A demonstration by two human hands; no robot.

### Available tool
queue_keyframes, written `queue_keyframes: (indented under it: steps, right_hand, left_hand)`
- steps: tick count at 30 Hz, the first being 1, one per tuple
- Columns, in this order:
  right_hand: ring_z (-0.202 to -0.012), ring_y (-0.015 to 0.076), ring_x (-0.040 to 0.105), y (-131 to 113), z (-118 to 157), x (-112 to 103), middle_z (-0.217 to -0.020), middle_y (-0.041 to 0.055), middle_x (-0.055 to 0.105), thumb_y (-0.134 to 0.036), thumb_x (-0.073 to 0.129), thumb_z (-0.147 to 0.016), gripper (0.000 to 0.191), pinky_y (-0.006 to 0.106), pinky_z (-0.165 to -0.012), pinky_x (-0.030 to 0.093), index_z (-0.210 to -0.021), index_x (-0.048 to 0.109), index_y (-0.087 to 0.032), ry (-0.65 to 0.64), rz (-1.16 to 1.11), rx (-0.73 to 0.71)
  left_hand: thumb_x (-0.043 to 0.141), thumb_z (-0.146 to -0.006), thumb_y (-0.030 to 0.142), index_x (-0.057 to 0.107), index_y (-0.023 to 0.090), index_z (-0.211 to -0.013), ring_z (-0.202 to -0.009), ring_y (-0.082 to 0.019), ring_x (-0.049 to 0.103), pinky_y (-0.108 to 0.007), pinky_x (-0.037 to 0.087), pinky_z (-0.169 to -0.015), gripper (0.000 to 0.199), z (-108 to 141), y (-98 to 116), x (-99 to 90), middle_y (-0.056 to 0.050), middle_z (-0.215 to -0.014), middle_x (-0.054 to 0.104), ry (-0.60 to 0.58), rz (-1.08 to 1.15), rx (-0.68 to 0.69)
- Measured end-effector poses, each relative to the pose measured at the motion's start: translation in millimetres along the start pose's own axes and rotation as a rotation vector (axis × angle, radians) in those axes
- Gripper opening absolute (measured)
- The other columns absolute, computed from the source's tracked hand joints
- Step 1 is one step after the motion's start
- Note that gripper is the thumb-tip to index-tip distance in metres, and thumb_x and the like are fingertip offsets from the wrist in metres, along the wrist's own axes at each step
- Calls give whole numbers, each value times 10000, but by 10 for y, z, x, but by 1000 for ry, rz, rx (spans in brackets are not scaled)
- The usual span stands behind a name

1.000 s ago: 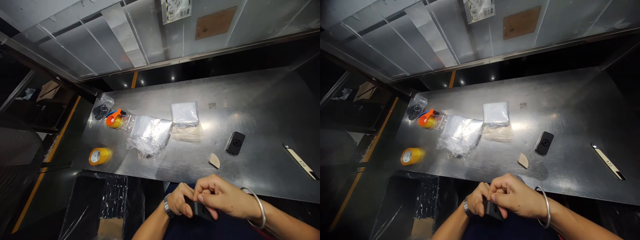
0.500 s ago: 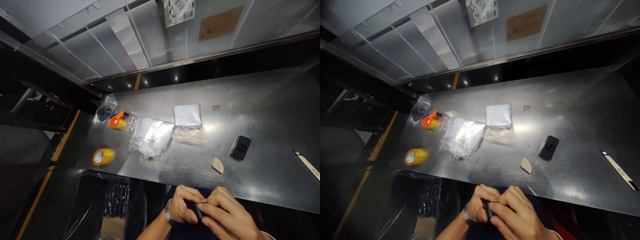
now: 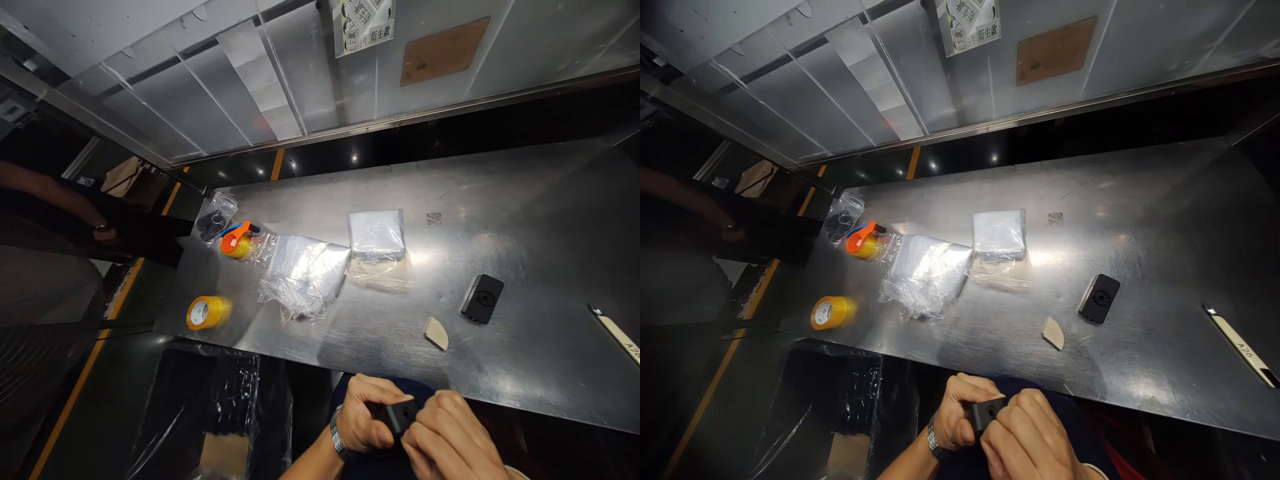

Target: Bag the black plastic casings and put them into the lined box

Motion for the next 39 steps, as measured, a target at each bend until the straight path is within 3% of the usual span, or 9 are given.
queue_keyframes:
  steps: [4,9,13,16,18,21,25,32,39]
  right_hand:
    - [-478,129,450,27,49,-18,-517,-8,518,-54,524,-693,156,272,-469,357,-699,526,-210,67,-11,70]
    - [-559,155,500,135,142,-99,-630,17,541,-59,512,-731,186,297,-526,394,-813,540,-224,136,-237,288]
    - [-607,147,537,301,242,-29,-684,10,555,-213,487,-826,76,256,-535,418,-889,526,-228,-15,-430,672]
    - [-504,114,467,372,294,87,-558,-32,504,-405,416,-863,241,226,-464,353,-985,479,-207,-209,-623,993]
    - [-436,85,380,356,264,144,-486,-65,454,-473,388,-858,326,210,-432,281,-1006,450,-189,-311,-786,1089]
    - [-389,50,297,318,180,168,-471,-76,466,-501,429,-829,353,198,-420,201,-966,444,-176,-354,-953,1162]
    - [-385,37,275,303,112,168,-485,-58,509,-509,505,-775,344,196,-422,166,-849,470,-175,-342,-978,1211]
    - [-453,58,309,330,76,243,-467,-91,394,-491,569,-728,331,196,-454,214,-756,466,-178,-401,-943,1191]
    - [-492,64,321,301,53,323,-505,-91,372,-418,565,-756,262,210,-501,239,-758,466,-176,-458,-982,1171]
  left_hand:
    - [626,-534,654,723,109,-826,-567,-159,566,-263,441,-552,626,17,-10,-13,-122,-645,658,27,-5,-8]
    - [664,-524,614,708,161,-901,-587,-144,559,-254,432,-557,591,34,-11,-24,-97,-682,657,27,38,48]
    - [700,-466,594,679,197,-978,-633,-146,561,-260,436,-602,648,43,10,-40,-77,-726,659,26,-7,79]
    - [702,-429,602,667,203,-996,-652,-150,562,-267,445,-632,694,52,46,-53,-74,-754,665,42,-119,137]
    - [708,-417,599,651,212,-1016,-661,-152,564,-273,450,-649,716,64,65,-57,-70,-770,669,51,-201,191]
    - [718,-412,588,613,223,-1054,-682,-159,573,-285,455,-667,745,87,82,-53,-64,-786,664,50,-310,272]
    - [714,-423,586,568,233,-1095,-704,-164,576,-284,457,-658,773,117,125,-43,-67,-827,643,69,-443,382]
    - [707,-481,572,494,276,-1168,-737,-171,580,-305,443,-667,777,202,193,-29,-51,-866,616,126,-609,474]
    - [703,-505,565,470,282,-1178,-735,-166,571,-302,441,-661,765,314,169,-62,-46,-862,605,198,-613,487]
Point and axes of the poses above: each hand's wrist, its own z-axis away from the middle knuckle, its own x-axis out of the palm, y = z × x, the point moved 4 cm from there along -z, towards the middle knuckle
